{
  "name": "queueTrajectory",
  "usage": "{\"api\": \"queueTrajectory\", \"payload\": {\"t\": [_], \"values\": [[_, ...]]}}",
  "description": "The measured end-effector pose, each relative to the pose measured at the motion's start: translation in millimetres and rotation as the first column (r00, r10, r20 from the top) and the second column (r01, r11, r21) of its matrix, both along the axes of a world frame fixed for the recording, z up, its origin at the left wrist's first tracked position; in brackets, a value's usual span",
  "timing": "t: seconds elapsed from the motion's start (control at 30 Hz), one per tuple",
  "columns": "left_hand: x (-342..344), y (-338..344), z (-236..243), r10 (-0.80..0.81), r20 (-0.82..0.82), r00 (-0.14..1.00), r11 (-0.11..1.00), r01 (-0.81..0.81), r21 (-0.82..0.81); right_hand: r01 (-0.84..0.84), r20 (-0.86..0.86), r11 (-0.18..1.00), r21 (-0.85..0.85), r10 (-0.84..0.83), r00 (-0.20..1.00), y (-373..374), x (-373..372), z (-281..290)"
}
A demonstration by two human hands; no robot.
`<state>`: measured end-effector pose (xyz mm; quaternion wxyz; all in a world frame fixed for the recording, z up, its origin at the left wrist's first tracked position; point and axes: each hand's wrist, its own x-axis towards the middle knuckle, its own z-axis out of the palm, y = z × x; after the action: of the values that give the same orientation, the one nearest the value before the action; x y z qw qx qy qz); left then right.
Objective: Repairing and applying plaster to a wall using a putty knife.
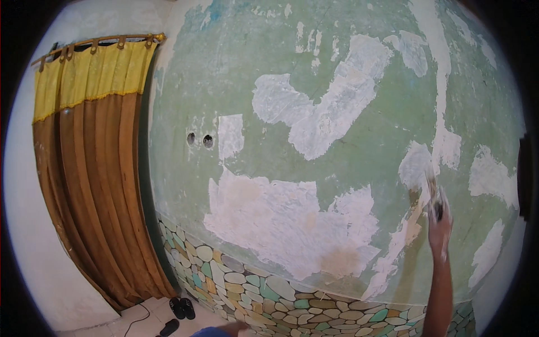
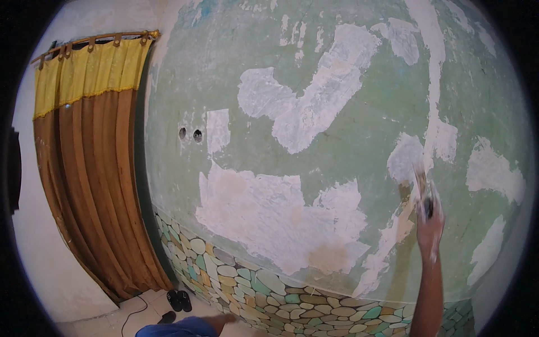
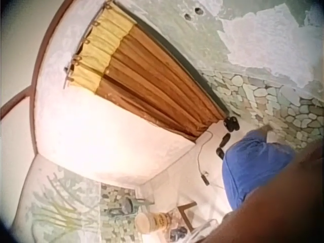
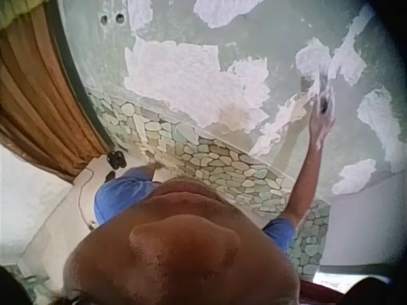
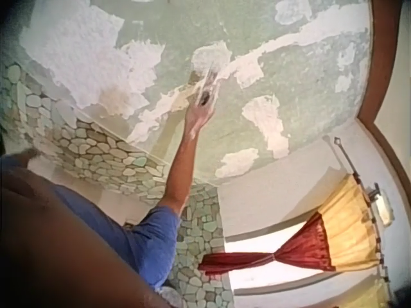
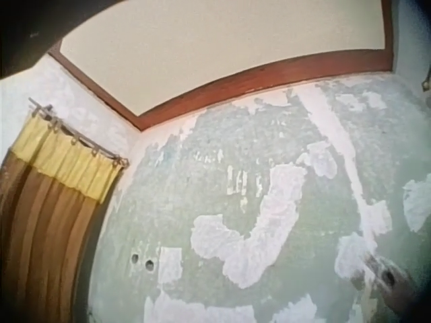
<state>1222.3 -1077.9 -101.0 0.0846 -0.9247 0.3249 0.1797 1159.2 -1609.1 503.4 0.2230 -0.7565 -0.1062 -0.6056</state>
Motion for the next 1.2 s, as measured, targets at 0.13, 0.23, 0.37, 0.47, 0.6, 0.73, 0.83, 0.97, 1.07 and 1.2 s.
{"api": "queueTrajectory", "payload": {"t": [0.13,0.23,0.37,0.47,0.6,0.73,0.83,0.97,1.07,1.2], "values": [[-22.8,16.9,5.2,0.076,0.037,0.996,0.997,-0.076,0.000,-0.151,-0.135,0.903,0.402,0.221,0.966,-19.6,-13.0,-142.3],[-51.0,25.7,20.3,0.129,0.058,0.990,0.991,-0.130,0.012,-0.166,-0.329,0.582,0.796,0.646,0.689,14.8,-48.8,-236.7],[-78.7,29.9,31.5,0.164,0.076,0.984,0.986,-0.166,0.031,0.156,-0.205,0.146,0.977,0.844,0.495,52.1,-86.0,-341.7],[-103.8,37.3,31.3,0.182,0.073,0.981,0.981,-0.186,0.059,0.320,-0.112,-0.047,0.946,0.880,0.462,47.5,-110.1,-374.7],[-132.8,58.2,19.2,0.198,0.068,0.978,0.974,-0.204,0.103,0.271,0.008,-0.165,0.948,0.867,0.499,69.1,-164.4,-345.9],[-141.3,74.5,14.4,0.180,0.077,0.981,0.971,-0.190,0.146,0.171,0.138,-0.271,0.947,0.828,0.544,53.8,-185.4,-355.8],[-135.6,79.1,19.5,0.144,0.089,0.986,0.970,-0.159,0.182,0.249,-0.001,-0.178,0.952,0.812,0.584,37.2,-193.8,-358.4],[-129.6,64.4,35.4,0.025,0.042,0.999,0.972,-0.035,0.233,0.200,-0.209,0.102,0.974,0.738,0.642,11.3,-216.6,-390.2],[-124.8,55.2,37.4,-0.031,0.031,0.999,0.966,0.022,0.258,-0.111,-0.051,0.245,0.963,0.572,0.819,12.5,-225.5,-361.6],[-124.0,56.4,32.6,-0.098,-0.012,0.995,0.954,0.098,0.282,-0.053,-0.163,0.343,0.938,0.570,0.805,-10.5,-247.9,-329.6]]}}
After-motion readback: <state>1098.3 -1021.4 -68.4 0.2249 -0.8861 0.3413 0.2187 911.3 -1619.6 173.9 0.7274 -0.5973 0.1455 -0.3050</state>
